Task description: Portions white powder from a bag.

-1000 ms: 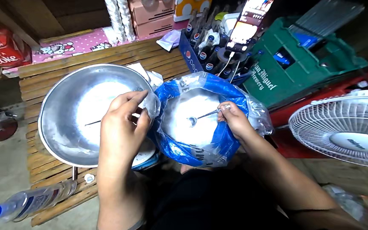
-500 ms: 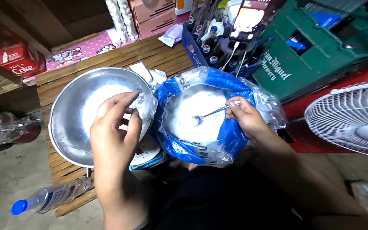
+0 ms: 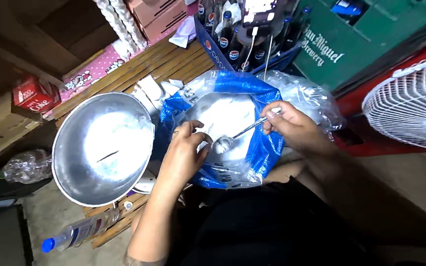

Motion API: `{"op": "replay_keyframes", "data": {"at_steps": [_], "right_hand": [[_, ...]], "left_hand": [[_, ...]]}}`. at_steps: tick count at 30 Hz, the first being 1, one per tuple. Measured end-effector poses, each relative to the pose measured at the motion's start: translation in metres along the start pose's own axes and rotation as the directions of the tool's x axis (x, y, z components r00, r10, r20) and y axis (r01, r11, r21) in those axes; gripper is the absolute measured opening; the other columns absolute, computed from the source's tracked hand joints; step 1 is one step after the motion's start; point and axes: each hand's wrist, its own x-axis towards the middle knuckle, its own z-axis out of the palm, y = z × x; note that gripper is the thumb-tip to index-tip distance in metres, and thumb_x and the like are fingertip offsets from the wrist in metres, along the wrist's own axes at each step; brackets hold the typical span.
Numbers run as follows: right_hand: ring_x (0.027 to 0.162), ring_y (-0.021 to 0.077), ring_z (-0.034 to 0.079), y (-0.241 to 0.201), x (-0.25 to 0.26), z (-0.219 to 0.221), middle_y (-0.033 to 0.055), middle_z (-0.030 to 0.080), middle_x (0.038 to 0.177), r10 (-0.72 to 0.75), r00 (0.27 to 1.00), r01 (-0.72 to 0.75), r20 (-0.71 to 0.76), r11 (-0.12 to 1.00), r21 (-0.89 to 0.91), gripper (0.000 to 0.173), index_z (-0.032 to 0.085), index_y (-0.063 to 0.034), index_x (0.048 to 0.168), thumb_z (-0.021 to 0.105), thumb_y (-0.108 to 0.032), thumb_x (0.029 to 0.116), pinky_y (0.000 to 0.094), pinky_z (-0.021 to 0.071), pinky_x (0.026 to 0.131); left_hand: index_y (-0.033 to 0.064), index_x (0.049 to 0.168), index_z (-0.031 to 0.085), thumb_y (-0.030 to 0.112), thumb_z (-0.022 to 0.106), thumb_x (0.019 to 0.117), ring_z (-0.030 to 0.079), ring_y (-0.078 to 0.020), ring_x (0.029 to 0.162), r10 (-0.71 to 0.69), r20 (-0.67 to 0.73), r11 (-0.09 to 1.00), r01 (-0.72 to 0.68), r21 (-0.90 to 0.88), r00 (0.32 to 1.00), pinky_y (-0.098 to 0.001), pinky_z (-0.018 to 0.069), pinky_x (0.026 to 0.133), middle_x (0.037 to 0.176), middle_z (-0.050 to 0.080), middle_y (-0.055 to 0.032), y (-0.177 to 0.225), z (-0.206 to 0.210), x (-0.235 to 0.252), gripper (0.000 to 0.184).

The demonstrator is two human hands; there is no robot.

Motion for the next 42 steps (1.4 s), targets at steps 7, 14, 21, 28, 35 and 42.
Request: {"op": "replay_keyframes", "data": {"at_steps": [7, 14, 21, 28, 35, 42], "right_hand": [[0.071, -0.0022, 0.060, 0.007, -0.006, -0.009, -0.0121, 0.058, 0.076, -0.040, 0.998, 0.038, 0.050, 0.999, 0.034, 0.015, 0.057, -0.0135, 0.111, 0.043, -0.019, 0.1075, 0.0177, 0.0532, 0.073], [0.072, -0.0026, 0.059, 0.007, -0.004, -0.009, -0.0122, 0.058, 0.077, -0.058, 0.995, 0.054, 0.086, 0.997, 0.052, 0.015, 0.056, -0.0130, 0.111, 0.042, -0.017, 0.1066, 0.0169, 0.0525, 0.073], [0.072, -0.0012, 0.060, 0.011, -0.002, -0.010, -0.0107, 0.059, 0.078, -0.043, 0.995, 0.041, 0.088, 0.999, 0.025, 0.016, 0.058, -0.0131, 0.111, 0.043, -0.020, 0.1068, 0.0182, 0.0531, 0.072], [0.072, -0.0015, 0.060, 0.012, -0.001, -0.009, -0.0111, 0.059, 0.077, -0.031, 0.996, 0.027, 0.085, 0.999, 0.044, 0.015, 0.058, -0.0141, 0.111, 0.044, -0.019, 0.1068, 0.0173, 0.0531, 0.072], [0.071, -0.0017, 0.060, 0.013, 0.000, -0.009, -0.0108, 0.058, 0.077, -0.027, 0.996, 0.024, 0.085, 0.999, 0.036, 0.015, 0.058, -0.0136, 0.111, 0.044, -0.020, 0.1068, 0.0171, 0.0527, 0.071], [0.072, -0.0010, 0.060, 0.017, 0.000, -0.009, -0.0106, 0.059, 0.078, -0.052, 0.995, 0.049, 0.084, 0.998, 0.036, 0.016, 0.058, -0.0128, 0.111, 0.044, -0.019, 0.1068, 0.0181, 0.0534, 0.073]], "left_hand": [[0.0118, 0.091, 0.079, 0.018, 0.077, 0.0874, 0.057, -0.0351, 0.124, 0.091, 0.174, 0.996, -0.085, -0.041, 0.981, -0.0542, 0.0461, 0.103, 0.136, 0.061, -0.0159, -0.012, 0.009, 0.016, 0.007], [0.0153, 0.095, 0.080, 0.015, 0.075, 0.0871, 0.051, -0.0359, 0.134, 0.092, 0.344, 0.996, -0.086, -0.034, 0.934, -0.0591, 0.0426, 0.106, 0.149, 0.054, -0.0134, -0.008, 0.010, 0.027, 0.009], [0.0148, 0.093, 0.078, 0.010, 0.070, 0.0815, 0.049, -0.0356, 0.137, 0.054, 0.387, 0.998, -0.044, -0.034, 0.920, -0.0598, 0.0424, 0.106, 0.154, 0.049, -0.0124, -0.008, 0.008, 0.029, 0.015], [0.0169, 0.098, 0.075, 0.018, 0.085, 0.0715, 0.045, -0.0367, 0.139, 0.003, 0.452, 1.000, 0.001, -0.009, 0.892, -0.0633, 0.0411, 0.104, 0.159, 0.042, -0.0108, -0.010, 0.011, 0.026, 0.028], [0.0153, 0.097, 0.074, 0.020, 0.086, 0.0710, 0.046, -0.0373, 0.138, 0.008, 0.459, 1.000, -0.012, 0.006, 0.888, -0.0622, 0.0422, 0.103, 0.159, 0.041, -0.0116, -0.010, 0.015, 0.026, 0.029], [0.0156, 0.098, 0.075, 0.019, 0.087, 0.0720, 0.046, -0.0374, 0.138, -0.015, 0.480, 0.999, -0.002, 0.036, 0.877, -0.0625, 0.0413, 0.104, 0.159, 0.042, -0.0114, -0.005, 0.014, 0.028, 0.029]]}}
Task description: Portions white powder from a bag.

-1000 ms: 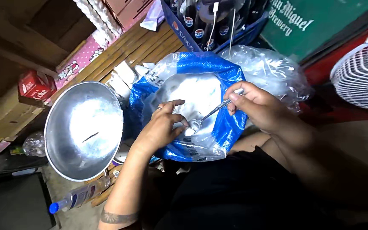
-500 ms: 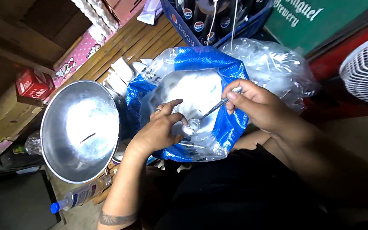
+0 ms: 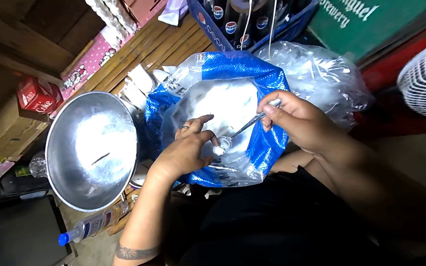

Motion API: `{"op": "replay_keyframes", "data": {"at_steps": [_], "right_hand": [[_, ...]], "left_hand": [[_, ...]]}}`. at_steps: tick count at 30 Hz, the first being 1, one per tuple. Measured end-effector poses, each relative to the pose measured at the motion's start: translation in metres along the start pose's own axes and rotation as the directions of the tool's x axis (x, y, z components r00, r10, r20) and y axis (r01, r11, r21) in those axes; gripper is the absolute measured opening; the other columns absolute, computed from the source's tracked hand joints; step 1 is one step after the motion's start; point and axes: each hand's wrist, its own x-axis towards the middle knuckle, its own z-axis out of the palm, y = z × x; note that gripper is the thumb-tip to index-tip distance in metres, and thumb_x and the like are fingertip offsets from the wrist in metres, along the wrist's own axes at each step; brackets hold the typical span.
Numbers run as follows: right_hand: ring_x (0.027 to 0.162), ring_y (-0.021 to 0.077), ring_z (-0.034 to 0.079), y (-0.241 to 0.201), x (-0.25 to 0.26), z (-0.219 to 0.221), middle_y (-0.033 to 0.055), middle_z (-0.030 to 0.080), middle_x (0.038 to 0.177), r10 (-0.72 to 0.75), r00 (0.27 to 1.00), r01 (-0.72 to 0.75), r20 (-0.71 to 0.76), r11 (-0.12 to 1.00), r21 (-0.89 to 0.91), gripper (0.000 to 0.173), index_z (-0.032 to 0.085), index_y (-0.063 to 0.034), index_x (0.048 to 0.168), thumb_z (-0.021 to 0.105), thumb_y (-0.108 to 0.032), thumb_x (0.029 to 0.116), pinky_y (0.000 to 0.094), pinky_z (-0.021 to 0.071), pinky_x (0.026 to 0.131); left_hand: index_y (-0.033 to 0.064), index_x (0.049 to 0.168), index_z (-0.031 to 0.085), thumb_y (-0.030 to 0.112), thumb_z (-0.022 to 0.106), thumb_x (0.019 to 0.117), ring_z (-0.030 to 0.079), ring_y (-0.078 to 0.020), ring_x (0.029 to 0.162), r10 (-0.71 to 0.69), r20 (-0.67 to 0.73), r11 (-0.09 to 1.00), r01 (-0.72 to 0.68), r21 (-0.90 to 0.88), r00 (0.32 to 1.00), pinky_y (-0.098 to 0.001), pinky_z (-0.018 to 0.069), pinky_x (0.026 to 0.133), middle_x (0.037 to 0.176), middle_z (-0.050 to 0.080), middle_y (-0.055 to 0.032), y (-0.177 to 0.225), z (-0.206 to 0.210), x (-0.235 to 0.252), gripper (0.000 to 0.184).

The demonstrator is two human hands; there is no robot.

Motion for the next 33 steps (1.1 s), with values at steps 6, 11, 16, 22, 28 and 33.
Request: {"op": "replay_keyframes", "data": {"at_steps": [6, 11, 16, 22, 28, 33], "right_hand": [[0.072, -0.0008, 0.060, 0.0017, 0.0003, -0.0001, -0.0106, 0.058, 0.078, 0.002, 1.000, -0.002, 0.001, 1.000, 0.022, 0.015, 0.058, -0.0132, 0.111, 0.044, -0.019, 0.1068, 0.0180, 0.0535, 0.072], [0.072, -0.0012, 0.060, 0.0027, 0.0006, -0.0004, -0.0110, 0.058, 0.077, 0.004, 1.000, -0.004, -0.001, 1.000, 0.020, 0.015, 0.058, -0.0134, 0.111, 0.044, -0.019, 0.1069, 0.0177, 0.0532, 0.072], [0.072, -0.0009, 0.060, 0.0048, 0.0012, -0.0005, -0.0108, 0.058, 0.077, 0.005, 1.000, -0.005, -0.008, 1.000, 0.020, 0.015, 0.058, -0.0130, 0.111, 0.044, -0.019, 0.1067, 0.0179, 0.0532, 0.072], [0.072, -0.0015, 0.060, 0.0039, 0.0012, -0.0003, -0.0115, 0.058, 0.077, 0.012, 1.000, -0.011, -0.013, 1.000, 0.024, 0.015, 0.058, -0.0136, 0.111, 0.044, -0.019, 0.1066, 0.0174, 0.0530, 0.072], [0.072, -0.0006, 0.060, 0.0052, 0.0013, -0.0006, -0.0102, 0.058, 0.077, 0.006, 1.000, -0.006, -0.010, 0.999, 0.034, 0.014, 0.058, -0.0134, 0.110, 0.045, -0.019, 0.1069, 0.0175, 0.0532, 0.072], [0.072, -0.0010, 0.060, 0.0043, 0.0008, -0.0003, -0.0109, 0.058, 0.077, 0.013, 1.000, -0.012, -0.018, 0.999, 0.029, 0.015, 0.058, -0.0140, 0.111, 0.045, -0.019, 0.1067, 0.0172, 0.0532, 0.072]], "left_hand": [[0.0149, 0.097, 0.074, 0.020, 0.087, 0.0726, 0.046, -0.0370, 0.139, 0.018, 0.004, 1.000, -0.018, 0.009, 1.000, -0.0619, 0.0415, 0.105, 0.158, 0.043, -0.0120, -0.0013, 0.0013, 0.0017, 0.028], [0.0136, 0.096, 0.073, 0.019, 0.087, 0.0724, 0.047, -0.0370, 0.138, 0.012, 0.003, 1.000, -0.012, 0.001, 1.000, -0.0614, 0.0417, 0.105, 0.158, 0.043, -0.0117, -0.0006, 0.0011, 0.0030, 0.027], [0.0125, 0.095, 0.072, 0.018, 0.087, 0.0727, 0.049, -0.0365, 0.136, 0.018, -0.013, 1.000, -0.018, -0.002, 1.000, -0.0607, 0.0436, 0.103, 0.156, 0.045, -0.0123, -0.0006, 0.0008, 0.0034, 0.027], [0.0130, 0.098, 0.074, 0.018, 0.086, 0.0728, 0.050, -0.0374, 0.134, 0.014, -0.015, 1.000, -0.014, 0.013, 1.000, -0.0607, 0.0433, 0.102, 0.155, 0.046, -0.0129, -0.0010, 0.0026, 0.0039, 0.028], [0.0137, 0.098, 0.074, 0.018, 0.087, 0.0734, 0.049, -0.0368, 0.136, -0.002, 0.007, 1.000, 0.002, 0.017, 1.000, -0.0616, 0.0424, 0.104, 0.156, 0.046, -0.0116, 0.0018, 0.0025, 0.0052, 0.028], [0.0136, 0.096, 0.074, 0.018, 0.087, 0.0724, 0.049, -0.0363, 0.137, 0.011, 0.006, 1.000, -0.011, 0.015, 1.000, -0.0617, 0.0428, 0.103, 0.155, 0.047, -0.0116, 0.0015, 0.0039, 0.0057, 0.027]]}}
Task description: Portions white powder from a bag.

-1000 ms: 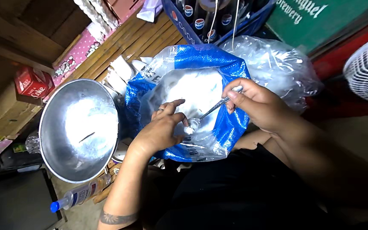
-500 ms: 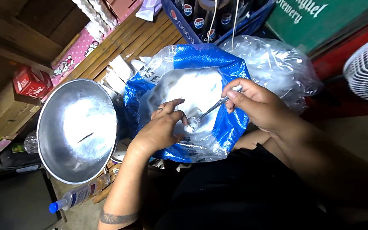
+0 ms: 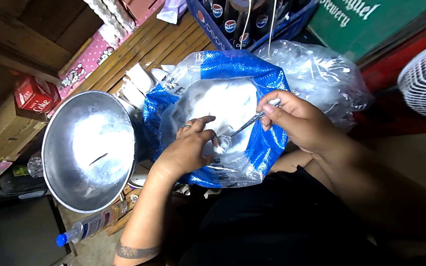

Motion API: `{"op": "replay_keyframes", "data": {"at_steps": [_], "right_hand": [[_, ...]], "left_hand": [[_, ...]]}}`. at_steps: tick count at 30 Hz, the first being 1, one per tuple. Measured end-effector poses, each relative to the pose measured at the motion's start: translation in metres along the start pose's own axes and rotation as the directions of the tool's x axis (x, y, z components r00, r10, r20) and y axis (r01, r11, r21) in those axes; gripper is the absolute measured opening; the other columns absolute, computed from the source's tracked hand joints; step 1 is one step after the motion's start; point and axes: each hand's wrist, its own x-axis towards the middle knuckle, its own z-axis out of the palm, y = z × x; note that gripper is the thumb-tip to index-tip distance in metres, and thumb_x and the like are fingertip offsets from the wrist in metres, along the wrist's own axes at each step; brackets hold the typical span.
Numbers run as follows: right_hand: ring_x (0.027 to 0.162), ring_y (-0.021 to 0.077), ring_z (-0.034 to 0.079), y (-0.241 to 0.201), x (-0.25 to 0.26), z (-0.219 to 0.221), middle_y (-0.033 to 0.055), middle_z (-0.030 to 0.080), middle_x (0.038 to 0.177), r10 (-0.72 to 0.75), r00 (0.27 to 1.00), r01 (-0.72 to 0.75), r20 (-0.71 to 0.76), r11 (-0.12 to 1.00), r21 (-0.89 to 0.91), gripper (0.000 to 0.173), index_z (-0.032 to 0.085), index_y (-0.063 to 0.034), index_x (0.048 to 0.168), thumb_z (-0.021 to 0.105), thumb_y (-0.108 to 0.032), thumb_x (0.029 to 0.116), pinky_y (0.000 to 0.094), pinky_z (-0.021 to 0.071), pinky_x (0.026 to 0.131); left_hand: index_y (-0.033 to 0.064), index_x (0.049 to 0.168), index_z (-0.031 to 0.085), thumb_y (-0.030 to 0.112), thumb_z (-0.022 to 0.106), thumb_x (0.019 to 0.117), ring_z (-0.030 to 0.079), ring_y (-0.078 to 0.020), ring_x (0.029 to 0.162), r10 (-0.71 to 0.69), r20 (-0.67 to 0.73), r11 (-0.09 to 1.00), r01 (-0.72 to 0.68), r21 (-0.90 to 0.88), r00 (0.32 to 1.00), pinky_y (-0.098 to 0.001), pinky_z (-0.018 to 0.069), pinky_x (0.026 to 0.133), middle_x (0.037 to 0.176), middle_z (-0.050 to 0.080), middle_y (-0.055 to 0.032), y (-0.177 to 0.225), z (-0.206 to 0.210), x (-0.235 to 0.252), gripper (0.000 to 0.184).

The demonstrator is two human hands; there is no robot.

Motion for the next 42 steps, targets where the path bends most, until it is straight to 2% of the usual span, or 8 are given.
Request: {"op": "replay_keyframes", "data": {"at_steps": [12, 27, 29, 31, 33, 35, 42], "right_hand": [[0.071, -0.0018, 0.060, 0.000, 0.000, 0.001, -0.0117, 0.058, 0.076, 0.007, 1.000, -0.007, 0.001, 1.000, 0.022, 0.014, 0.057, -0.0140, 0.110, 0.044, -0.018, 0.1067, 0.0167, 0.0529, 0.072], [0.072, -0.0017, 0.060, 0.002, 0.000, -0.001, -0.0118, 0.058, 0.077, 0.018, 1.000, -0.018, -0.001, 1.000, 0.015, 0.014, 0.057, -0.0142, 0.110, 0.045, -0.019, 0.1066, 0.0170, 0.0529, 0.073], [0.071, -0.0017, 0.060, 0.002, -0.001, -0.001, -0.0117, 0.058, 0.077, 0.018, 1.000, -0.018, -0.004, 1.000, 0.015, 0.014, 0.057, -0.0142, 0.111, 0.044, -0.019, 0.1068, 0.0171, 0.0530, 0.073], [0.071, -0.0017, 0.060, 0.002, -0.001, 0.000, -0.0116, 0.058, 0.077, 0.014, 1.000, -0.014, -0.006, 1.000, 0.019, 0.014, 0.057, -0.0141, 0.110, 0.044, -0.019, 0.1068, 0.0170, 0.0529, 0.072], [0.071, -0.0017, 0.060, 0.002, -0.001, 0.000, -0.0119, 0.058, 0.077, 0.011, 1.000, -0.011, -0.005, 1.000, 0.023, 0.014, 0.057, -0.0145, 0.110, 0.044, -0.019, 0.1069, 0.0168, 0.0532, 0.072], [0.071, -0.0019, 0.060, 0.001, -0.002, 0.001, -0.0121, 0.058, 0.077, 0.010, 1.000, -0.010, 0.000, 1.000, 0.023, 0.014, 0.057, -0.0148, 0.110, 0.044, -0.018, 0.1068, 0.0166, 0.0528, 0.072], [0.072, -0.0019, 0.060, 0.000, -0.002, 0.002, -0.0117, 0.058, 0.077, 0.011, 1.000, -0.011, 0.004, 1.000, 0.013, 0.015, 0.057, -0.0138, 0.110, 0.044, -0.018, 0.1070, 0.0166, 0.0530, 0.072]], "left_hand": [[0.0139, 0.096, 0.074, 0.018, 0.086, 0.0750, 0.049, -0.0363, 0.137, -0.006, 0.019, 1.000, 0.006, 0.012, 1.000, -0.0606, 0.0427, 0.104, 0.155, 0.047, -0.0111, 0.001, 0.001, 0.002, 0.024], [0.0115, 0.097, 0.073, 0.016, 0.089, 0.0722, 0.052, -0.0366, 0.133, 0.000, -0.001, 1.000, 0.000, 0.007, 1.000, -0.0601, 0.0441, 0.103, 0.153, 0.049, -0.0123, 0.004, 0.000, 0.004, 0.029], [0.0126, 0.100, 0.075, 0.018, 0.087, 0.0740, 0.052, -0.0366, 0.133, -0.001, -0.011, 1.000, 0.001, 0.010, 1.000, -0.0604, 0.0440, 0.103, 0.152, 0.050, -0.0121, 0.003, 0.001, 0.002, 0.030], [0.0134, 0.102, 0.075, 0.019, 0.082, 0.0800, 0.052, -0.0366, 0.133, 0.000, -0.015, 1.000, 0.000, 0.017, 1.000, -0.0606, 0.0435, 0.103, 0.152, 0.050, -0.0119, 0.003, -0.001, 0.001, 0.024], [0.0134, 0.098, 0.076, 0.017, 0.075, 0.0845, 0.053, -0.0372, 0.132, 0.026, -0.058, 0.999, -0.024, 0.041, 0.998, -0.0608, 0.0447, 0.101, 0.149, 0.053, -0.0123, 0.004, -0.002, 0.001, 0.014], [0.0126, 0.095, 0.078, 0.015, 0.074, 0.0877, 0.054, -0.0381, 0.131, 0.053, -0.101, 0.996, -0.046, 0.071, 0.994, -0.0615, 0.0448, 0.100, 0.145, 0.057, -0.0132, 0.006, -0.004, 0.002, 0.008], [0.0149, 0.088, 0.080, 0.014, 0.078, 0.0833, 0.053, -0.0367, 0.132, 0.188, -0.066, 0.966, -0.172, 0.191, 0.980, -0.0593, 0.0455, 0.101, 0.144, 0.058, -0.0110, 0.008, -0.014, 0.004, 0.005]]}}
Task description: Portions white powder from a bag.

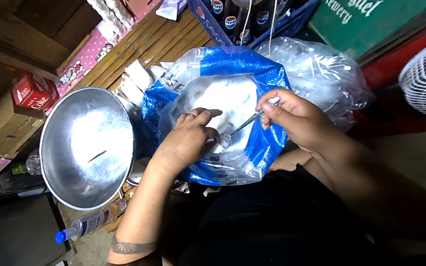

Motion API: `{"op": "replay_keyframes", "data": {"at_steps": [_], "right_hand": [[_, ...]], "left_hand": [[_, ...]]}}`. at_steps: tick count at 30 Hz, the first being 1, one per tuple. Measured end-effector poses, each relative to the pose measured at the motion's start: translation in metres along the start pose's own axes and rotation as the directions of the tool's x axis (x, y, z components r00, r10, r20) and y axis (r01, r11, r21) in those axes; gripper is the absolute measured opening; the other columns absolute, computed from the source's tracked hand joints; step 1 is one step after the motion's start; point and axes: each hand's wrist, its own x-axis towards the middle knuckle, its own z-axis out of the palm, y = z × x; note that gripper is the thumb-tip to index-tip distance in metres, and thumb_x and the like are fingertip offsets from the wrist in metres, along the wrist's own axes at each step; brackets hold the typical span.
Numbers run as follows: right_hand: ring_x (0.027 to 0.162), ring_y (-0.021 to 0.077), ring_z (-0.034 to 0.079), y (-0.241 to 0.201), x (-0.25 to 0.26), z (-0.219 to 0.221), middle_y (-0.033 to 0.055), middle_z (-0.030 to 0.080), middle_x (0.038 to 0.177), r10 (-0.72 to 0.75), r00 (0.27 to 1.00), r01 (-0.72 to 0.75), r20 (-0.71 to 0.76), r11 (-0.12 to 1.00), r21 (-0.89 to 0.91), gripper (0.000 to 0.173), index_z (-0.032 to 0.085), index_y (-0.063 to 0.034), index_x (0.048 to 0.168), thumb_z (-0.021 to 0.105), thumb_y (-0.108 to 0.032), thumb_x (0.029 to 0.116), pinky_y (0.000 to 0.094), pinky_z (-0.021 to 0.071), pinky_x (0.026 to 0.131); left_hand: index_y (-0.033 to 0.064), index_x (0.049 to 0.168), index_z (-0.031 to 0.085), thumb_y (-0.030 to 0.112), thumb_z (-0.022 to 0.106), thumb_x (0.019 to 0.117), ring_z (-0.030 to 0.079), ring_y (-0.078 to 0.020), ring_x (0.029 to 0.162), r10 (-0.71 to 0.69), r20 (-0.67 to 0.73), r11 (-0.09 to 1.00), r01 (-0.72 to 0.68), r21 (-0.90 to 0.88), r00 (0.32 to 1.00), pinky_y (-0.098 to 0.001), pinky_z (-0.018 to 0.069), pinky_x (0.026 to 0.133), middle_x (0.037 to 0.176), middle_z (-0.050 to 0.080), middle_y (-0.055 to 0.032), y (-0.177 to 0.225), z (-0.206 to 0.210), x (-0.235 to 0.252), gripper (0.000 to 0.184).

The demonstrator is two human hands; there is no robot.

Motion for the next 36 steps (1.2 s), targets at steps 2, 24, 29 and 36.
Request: {"op": "replay_keyframes", "data": {"at_steps": [2, 24, 29, 36], "right_hand": [[0.072, -0.0020, 0.060, -0.0004, 0.0004, 0.0001, -0.0120, 0.058, 0.077, 0.005, 1.000, -0.005, 0.001, 1.000, -0.001, 0.014, 0.057, -0.0140, 0.110, 0.044, -0.018, 0.1069, 0.0166, 0.0529, 0.072], [0.071, -0.0015, 0.059, -0.0007, 0.0018, 0.0018, -0.0112, 0.058, 0.076, 0.003, 1.000, -0.003, 0.004, 1.000, -0.001, 0.014, 0.058, -0.0136, 0.109, 0.044, -0.017, 0.1065, 0.0165, 0.0524, 0.071], [0.072, -0.0013, 0.060, -0.0011, 0.0017, 0.0019, -0.0109, 0.058, 0.077, 0.010, 1.000, -0.010, 0.013, 1.000, 0.000, 0.013, 0.057, -0.0141, 0.110, 0.045, -0.018, 0.1067, 0.0167, 0.0524, 0.072], [0.071, -0.0013, 0.059, -0.0017, 0.0014, 0.0025, -0.0111, 0.058, 0.077, 0.007, 1.000, -0.007, 0.012, 1.000, 0.017, 0.014, 0.058, -0.0138, 0.109, 0.045, -0.018, 0.1069, 0.0167, 0.0521, 0.072]], "left_hand": [[0.0141, 0.086, 0.079, 0.013, 0.080, 0.0817, 0.053, -0.0368, 0.133, 0.006, 0.010, 1.000, -0.006, 0.005, 1.000, -0.0599, 0.0451, 0.103, 0.145, 0.058, -0.0107, 0.0004, -0.0018, 0.0009, 0.005], [0.0130, 0.085, 0.079, 0.009, 0.085, 0.0758, 0.051, -0.0368, 0.134, -0.045, 0.079, 0.999, 0.046, -0.012, 0.996, -0.0602, 0.0440, 0.105, 0.146, 0.057, -0.0089, 0.0028, -0.0010, 0.0016, 0.012], [0.0130, 0.086, 0.079, 0.010, 0.083, 0.0779, 0.051, -0.0366, 0.134, -0.044, 0.079, 0.999, 0.045, -0.011, 0.996, -0.0594, 0.0443, 0.104, 0.147, 0.057, -0.0087, 0.0024, 0.0001, 0.0015, 0.010], [0.0134, 0.087, 0.079, 0.011, 0.083, 0.0785, 0.052, -0.0360, 0.133, -0.039, 0.077, 0.999, 0.041, -0.030, 0.996, -0.0590, 0.0450, 0.103, 0.146, 0.058, -0.0085, 0.0033, 0.0011, 0.0020, 0.009]]}}
